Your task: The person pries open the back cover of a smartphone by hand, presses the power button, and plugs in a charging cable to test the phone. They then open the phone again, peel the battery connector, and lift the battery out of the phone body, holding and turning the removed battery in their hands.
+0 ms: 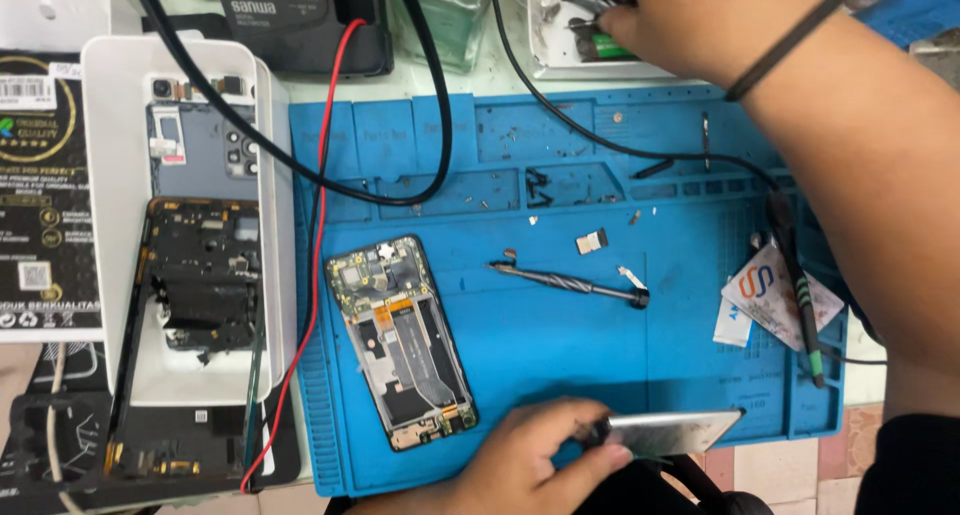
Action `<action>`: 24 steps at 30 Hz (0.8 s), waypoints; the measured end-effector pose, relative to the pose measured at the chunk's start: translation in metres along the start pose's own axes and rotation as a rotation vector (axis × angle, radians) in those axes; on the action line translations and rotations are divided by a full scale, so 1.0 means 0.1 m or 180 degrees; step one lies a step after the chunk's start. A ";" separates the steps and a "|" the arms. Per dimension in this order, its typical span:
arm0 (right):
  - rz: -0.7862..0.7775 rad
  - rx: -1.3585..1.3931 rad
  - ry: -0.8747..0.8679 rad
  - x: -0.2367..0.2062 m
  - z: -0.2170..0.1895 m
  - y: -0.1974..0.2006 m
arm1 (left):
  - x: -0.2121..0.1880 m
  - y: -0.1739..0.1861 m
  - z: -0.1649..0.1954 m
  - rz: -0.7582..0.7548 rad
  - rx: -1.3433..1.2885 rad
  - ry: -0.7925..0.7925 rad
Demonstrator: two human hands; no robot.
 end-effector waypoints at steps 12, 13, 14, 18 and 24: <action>-0.0811 0.0239 -0.0167 -0.12 0.17 0.22 | 0.01 -0.05 -0.24 -0.0549 -0.0083 0.0143; -0.0854 0.0260 -0.0213 -0.10 0.18 0.21 | 0.01 -0.05 -0.26 -0.0552 -0.0065 0.0193; -0.0694 0.0302 -0.0121 -0.07 0.17 0.23 | 0.01 -0.06 -0.27 -0.0568 -0.0109 0.0219; 0.0043 0.0193 0.0396 0.01 0.08 0.26 | -0.01 -0.05 -0.31 -0.0530 -0.0141 0.0222; -0.0160 0.0068 0.0451 0.10 0.07 0.17 | -0.04 -0.08 -0.38 -0.0501 -0.0050 0.0092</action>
Point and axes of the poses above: each hand's wrist, its own x-axis towards the middle knuckle, its own y-axis out of the back of the hand, z = x × y, the point moved 6 cm from there along x, towards the middle knuckle, and after that the axes turned 8 degrees about -y, right-handed, at the moved point
